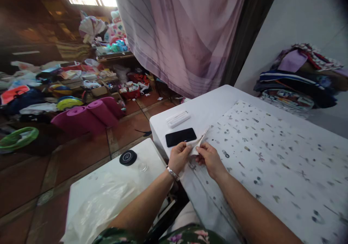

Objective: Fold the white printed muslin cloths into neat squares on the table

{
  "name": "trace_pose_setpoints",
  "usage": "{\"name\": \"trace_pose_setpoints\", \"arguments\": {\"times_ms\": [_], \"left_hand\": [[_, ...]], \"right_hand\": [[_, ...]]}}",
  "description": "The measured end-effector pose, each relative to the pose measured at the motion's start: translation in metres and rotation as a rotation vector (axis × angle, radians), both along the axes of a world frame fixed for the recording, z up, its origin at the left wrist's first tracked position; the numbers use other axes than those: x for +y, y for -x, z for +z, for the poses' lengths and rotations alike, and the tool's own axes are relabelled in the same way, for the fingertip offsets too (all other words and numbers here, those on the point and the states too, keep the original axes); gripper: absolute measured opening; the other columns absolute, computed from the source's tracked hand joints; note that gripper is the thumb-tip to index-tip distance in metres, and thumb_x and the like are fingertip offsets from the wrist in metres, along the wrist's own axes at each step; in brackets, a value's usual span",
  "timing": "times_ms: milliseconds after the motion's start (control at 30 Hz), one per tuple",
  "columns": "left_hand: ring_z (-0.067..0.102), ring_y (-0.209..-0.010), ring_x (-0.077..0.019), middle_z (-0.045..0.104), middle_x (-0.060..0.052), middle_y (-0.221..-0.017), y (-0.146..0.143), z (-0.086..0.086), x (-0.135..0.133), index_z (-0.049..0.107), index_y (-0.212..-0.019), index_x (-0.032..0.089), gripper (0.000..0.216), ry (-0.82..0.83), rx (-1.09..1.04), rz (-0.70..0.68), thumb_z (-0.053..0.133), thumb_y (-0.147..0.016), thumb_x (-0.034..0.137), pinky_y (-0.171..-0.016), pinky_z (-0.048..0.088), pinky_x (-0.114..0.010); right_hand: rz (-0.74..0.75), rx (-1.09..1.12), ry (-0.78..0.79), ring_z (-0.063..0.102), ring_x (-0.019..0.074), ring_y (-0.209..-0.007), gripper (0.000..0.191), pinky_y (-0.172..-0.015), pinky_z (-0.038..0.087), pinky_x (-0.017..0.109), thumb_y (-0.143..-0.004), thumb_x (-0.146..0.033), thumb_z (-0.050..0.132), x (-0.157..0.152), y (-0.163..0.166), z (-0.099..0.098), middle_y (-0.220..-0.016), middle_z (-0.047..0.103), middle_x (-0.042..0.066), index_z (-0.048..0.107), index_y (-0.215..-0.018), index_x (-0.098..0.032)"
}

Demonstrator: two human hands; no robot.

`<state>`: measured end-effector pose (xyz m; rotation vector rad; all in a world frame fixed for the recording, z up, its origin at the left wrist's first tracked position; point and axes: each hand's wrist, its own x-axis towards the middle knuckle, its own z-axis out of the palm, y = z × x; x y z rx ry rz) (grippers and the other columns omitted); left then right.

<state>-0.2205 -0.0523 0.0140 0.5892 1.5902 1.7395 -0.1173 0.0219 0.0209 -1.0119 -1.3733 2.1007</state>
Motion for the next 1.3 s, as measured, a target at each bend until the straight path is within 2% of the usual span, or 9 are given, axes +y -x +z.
{"name": "trace_pose_setpoints", "arguments": {"times_ms": [300, 400, 833, 933, 1033, 1100, 1167, 1233, 1300], "left_hand": [[0.062, -0.078, -0.0135, 0.069, -0.003, -0.086, -0.005, 0.003, -0.013, 0.067, -0.097, 0.019, 0.022, 0.001, 0.633, 0.005, 0.055, -0.082, 0.029, -0.075, 0.048, -0.025], [0.063, -0.082, -0.0149, 0.069, -0.004, -0.091, -0.006, 0.003, -0.016, 0.066, -0.1, 0.019, 0.023, -0.007, 0.73, 0.03, 0.053, -0.083, 0.027, -0.078, 0.049, -0.026], [0.063, -0.084, -0.0156, 0.068, -0.004, -0.095, -0.009, 0.012, -0.021, 0.062, -0.105, 0.02, 0.029, -0.043, 0.912, -0.035, 0.06, -0.078, 0.03, -0.079, 0.049, -0.027], [0.063, -0.078, -0.015, 0.069, -0.003, -0.088, -0.004, 0.008, -0.018, 0.064, -0.1, 0.02, 0.026, -0.017, 0.84, 0.018, 0.059, -0.078, 0.032, -0.074, 0.049, -0.026], [0.062, -0.073, -0.0151, 0.068, -0.003, -0.079, 0.006, 0.006, -0.012, 0.066, -0.088, 0.018, 0.025, -0.003, 0.581, 0.057, 0.059, -0.076, 0.038, -0.068, 0.049, -0.025], [0.06, -0.065, -0.0146, 0.066, -0.003, -0.071, 0.015, 0.005, -0.007, 0.065, -0.078, 0.015, 0.031, -0.005, 0.309, 0.081, 0.062, -0.07, 0.045, -0.062, 0.049, -0.024], [0.057, -0.058, -0.0133, 0.063, -0.002, -0.063, 0.024, 0.004, -0.002, 0.061, -0.072, 0.014, 0.038, -0.01, 0.058, 0.117, 0.067, -0.062, 0.05, -0.057, 0.048, -0.024], [0.056, -0.055, -0.0128, 0.061, -0.001, -0.061, 0.033, 0.001, 0.002, 0.059, -0.07, 0.013, 0.043, 0.004, -0.087, 0.152, 0.072, -0.052, 0.05, -0.055, 0.049, -0.025], [0.056, -0.055, -0.0137, 0.061, -0.002, -0.06, 0.039, -0.003, 0.005, 0.059, -0.069, 0.013, 0.045, 0.039, -0.091, 0.224, 0.073, -0.046, 0.05, -0.054, 0.049, -0.027]], "right_hand": [[-0.006, -0.011, -0.043, 0.049, 0.0089, -0.04, 0.021, -0.035, 0.032, 0.018, -0.067, -0.034, 0.059, 0.001, 0.007, 0.014, -0.051, 0.053, -0.005, 0.048, -0.072, -0.018], [-0.004, 0.0, -0.058, 0.048, 0.0085, -0.04, 0.02, -0.033, 0.03, 0.017, -0.067, -0.033, 0.059, 0.002, 0.008, 0.016, -0.05, 0.052, -0.006, 0.048, -0.072, -0.017], [0.008, 0.046, -0.083, 0.046, 0.008, -0.04, 0.016, -0.035, 0.026, 0.017, -0.069, -0.031, 0.056, 0.002, 0.008, 0.02, -0.048, 0.052, -0.005, 0.051, -0.074, -0.016], [0.046, 0.078, -0.094, 0.052, 0.0088, -0.052, 0.022, -0.038, 0.028, 0.016, -0.073, -0.036, 0.056, -0.001, 0.008, 0.022, -0.062, 0.057, -0.001, 0.057, -0.081, -0.015], [0.117, 0.106, -0.138, 0.057, 0.0112, -0.066, 0.03, -0.044, 0.034, 0.017, -0.079, -0.04, 0.051, -0.005, 0.007, 0.022, -0.084, 0.063, 0.004, 0.06, -0.095, -0.016], [0.141, 0.046, -0.296, 0.059, 0.0148, -0.077, 0.033, -0.053, 0.043, 0.022, -0.081, -0.039, 0.048, -0.008, 0.002, 0.017, -0.097, 0.063, 0.006, 0.06, -0.104, -0.018], [0.118, -0.08, -0.613, 0.056, 0.0196, -0.095, 0.035, -0.076, 0.047, 0.032, -0.081, -0.034, 0.049, -0.009, -0.008, 0.006, -0.109, 0.06, 0.009, 0.06, -0.109, -0.017], [0.12, -0.231, -0.967, 0.044, 0.0245, -0.117, 0.04, -0.1, 0.033, 0.042, -0.081, -0.031, 0.05, -0.008, -0.021, -0.007, -0.125, 0.052, 0.012, 0.057, -0.117, -0.016], [0.213, -0.376, -1.18, 0.025, 0.0278, -0.131, 0.047, -0.108, 0.014, 0.049, -0.084, -0.036, 0.048, -0.005, -0.033, -0.02, -0.139, 0.037, 0.012, 0.049, -0.127, -0.017]]}}
